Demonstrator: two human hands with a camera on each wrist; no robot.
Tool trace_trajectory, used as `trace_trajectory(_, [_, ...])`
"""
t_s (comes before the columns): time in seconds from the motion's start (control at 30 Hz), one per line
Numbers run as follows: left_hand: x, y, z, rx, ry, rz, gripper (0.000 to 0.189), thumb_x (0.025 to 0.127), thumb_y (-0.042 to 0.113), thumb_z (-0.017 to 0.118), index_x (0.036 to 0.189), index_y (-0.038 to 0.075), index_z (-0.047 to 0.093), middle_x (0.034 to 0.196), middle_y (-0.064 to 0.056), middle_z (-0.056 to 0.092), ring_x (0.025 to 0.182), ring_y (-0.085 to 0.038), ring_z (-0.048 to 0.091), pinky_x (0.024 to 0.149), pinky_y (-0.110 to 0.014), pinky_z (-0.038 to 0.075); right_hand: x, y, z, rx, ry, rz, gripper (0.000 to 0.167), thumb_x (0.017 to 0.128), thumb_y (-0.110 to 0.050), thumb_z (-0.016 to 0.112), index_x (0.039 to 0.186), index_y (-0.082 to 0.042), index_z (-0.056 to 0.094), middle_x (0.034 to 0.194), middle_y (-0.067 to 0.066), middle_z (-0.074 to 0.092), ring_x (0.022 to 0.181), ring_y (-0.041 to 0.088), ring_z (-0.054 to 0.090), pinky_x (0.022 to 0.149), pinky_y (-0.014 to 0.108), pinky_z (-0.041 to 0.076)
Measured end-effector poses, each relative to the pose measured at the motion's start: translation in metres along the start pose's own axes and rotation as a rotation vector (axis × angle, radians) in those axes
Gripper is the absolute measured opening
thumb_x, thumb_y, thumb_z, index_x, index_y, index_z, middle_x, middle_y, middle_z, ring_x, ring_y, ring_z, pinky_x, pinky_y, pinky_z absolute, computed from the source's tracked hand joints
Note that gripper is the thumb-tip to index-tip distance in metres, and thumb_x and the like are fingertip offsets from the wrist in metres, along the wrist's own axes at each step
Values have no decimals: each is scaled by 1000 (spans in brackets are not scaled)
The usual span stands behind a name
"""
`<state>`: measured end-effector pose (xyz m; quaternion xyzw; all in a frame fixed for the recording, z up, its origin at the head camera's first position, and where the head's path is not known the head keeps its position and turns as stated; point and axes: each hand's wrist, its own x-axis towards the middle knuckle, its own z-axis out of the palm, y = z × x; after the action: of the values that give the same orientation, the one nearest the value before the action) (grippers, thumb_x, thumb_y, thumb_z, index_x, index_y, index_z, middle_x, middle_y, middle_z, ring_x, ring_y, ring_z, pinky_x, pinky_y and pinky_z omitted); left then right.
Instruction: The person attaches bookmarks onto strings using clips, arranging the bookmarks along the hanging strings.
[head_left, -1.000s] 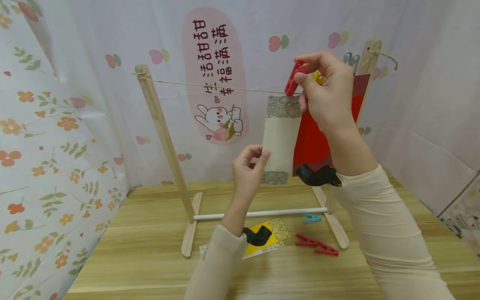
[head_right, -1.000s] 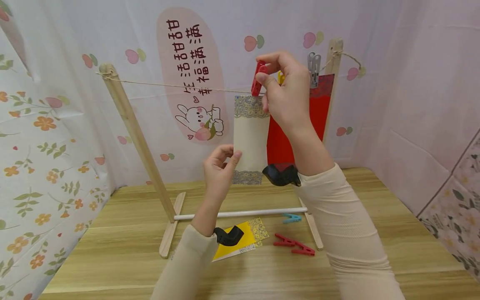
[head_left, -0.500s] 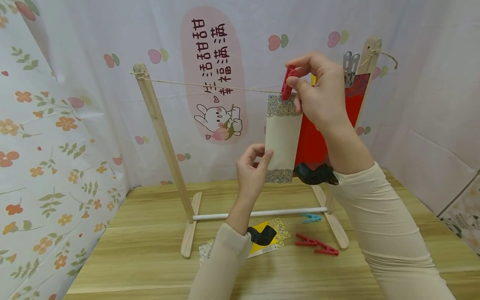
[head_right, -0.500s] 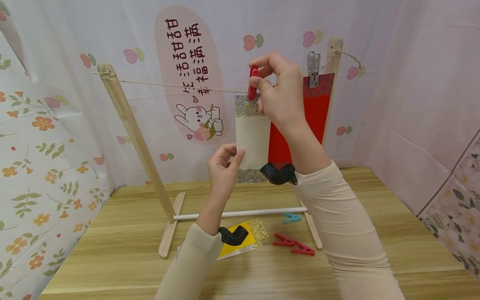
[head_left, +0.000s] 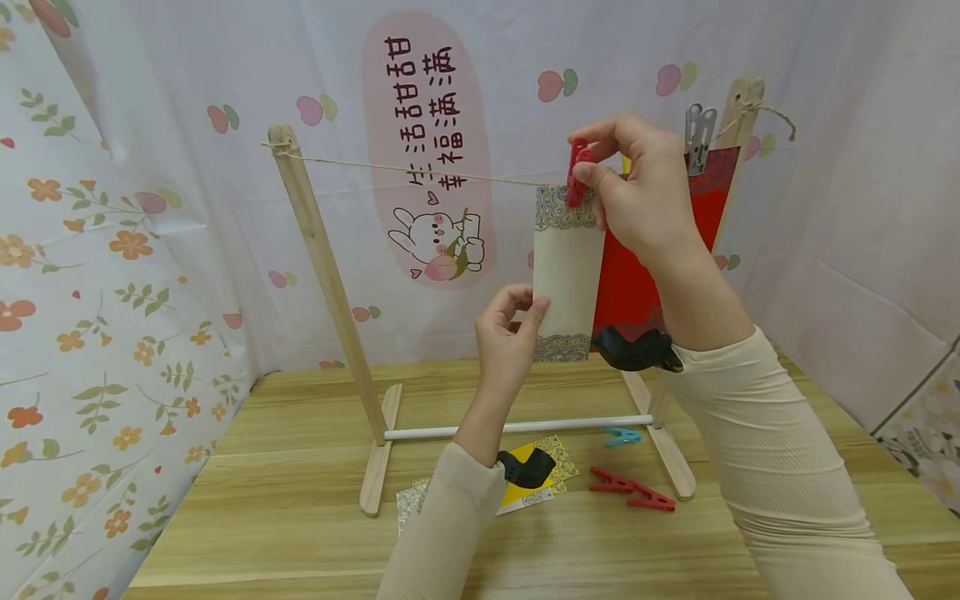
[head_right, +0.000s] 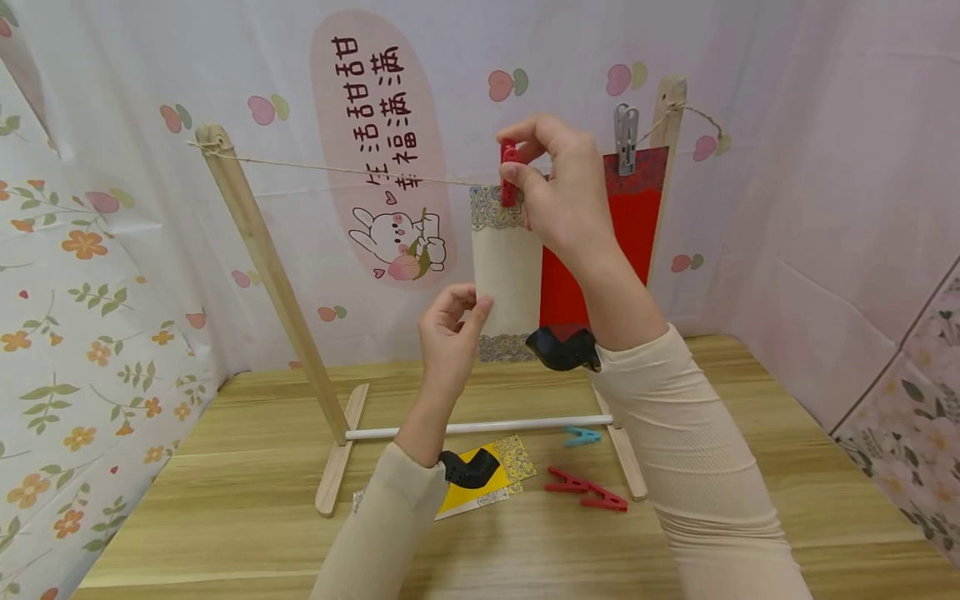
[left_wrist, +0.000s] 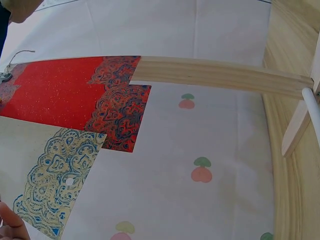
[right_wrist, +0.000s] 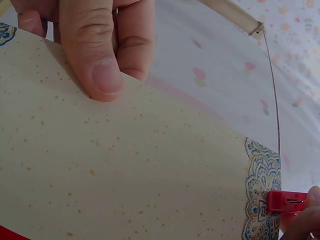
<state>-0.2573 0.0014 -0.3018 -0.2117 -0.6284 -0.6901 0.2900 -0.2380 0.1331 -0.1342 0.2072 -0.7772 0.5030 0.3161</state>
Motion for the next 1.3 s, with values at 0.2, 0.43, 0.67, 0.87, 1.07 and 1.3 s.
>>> trace_trajectory(0.2, [0, -1, -2, 8, 2, -10, 14, 92, 8, 69, 96, -5, 65, 87, -23, 65, 76, -1, 58, 56, -17, 44, -2, 1, -1, -32, -64, 20, 29, 97, -6, 61, 125, -4, 66, 89, -2, 54, 41, 11, 45, 49, 17, 45])
trace_trajectory(0.43, [-1, -1, -3, -7, -26, -31, 16, 92, 8, 70, 97, -6, 65, 89, -24, 66, 77, -1, 59, 57, -17, 45, -3, -2, -8, -71, -89, 80, 36, 95, -13, 66, 131, -12, 66, 96, 0, 60, 42, 11, 51, 45, 21, 37])
trace_trajectory(0.67, [-2, -6, -5, 30, -43, -58, 15, 92, 9, 70, 99, -4, 67, 91, -22, 68, 78, -1, 60, 59, -18, 47, -7, -3, -10, -33, -78, 119, 39, 93, -14, 69, 132, -13, 65, 120, 11, 65, 45, 12, 57, 44, 21, 35])
trace_trajectory(0.87, [-4, -12, -13, 66, -65, -80, 16, 92, 12, 71, 101, -1, 69, 95, -19, 71, 82, -1, 60, 62, -18, 47, -10, -5, -12, 6, -72, 102, 37, 93, -10, 68, 131, -11, 66, 130, 13, 64, 46, 12, 57, 51, 18, 46])
trace_trajectory(1.07, [-10, -13, -23, 111, -104, -99, 14, 92, 12, 70, 104, 4, 70, 99, -15, 71, 85, -5, 60, 61, -19, 46, -17, -7, -11, 42, -64, 41, 33, 94, -10, 68, 127, -9, 68, 130, 10, 65, 48, 11, 59, 53, 18, 48])
trace_trajectory(1.3, [-20, -13, -38, 215, -217, -99, 17, 93, 16, 70, 109, 7, 69, 100, -10, 72, 86, -16, 61, 55, -19, 39, -30, -3, -14, 57, -17, -36, 27, 92, -7, 70, 119, -7, 72, 118, 3, 68, 50, 6, 61, 43, 21, 31])
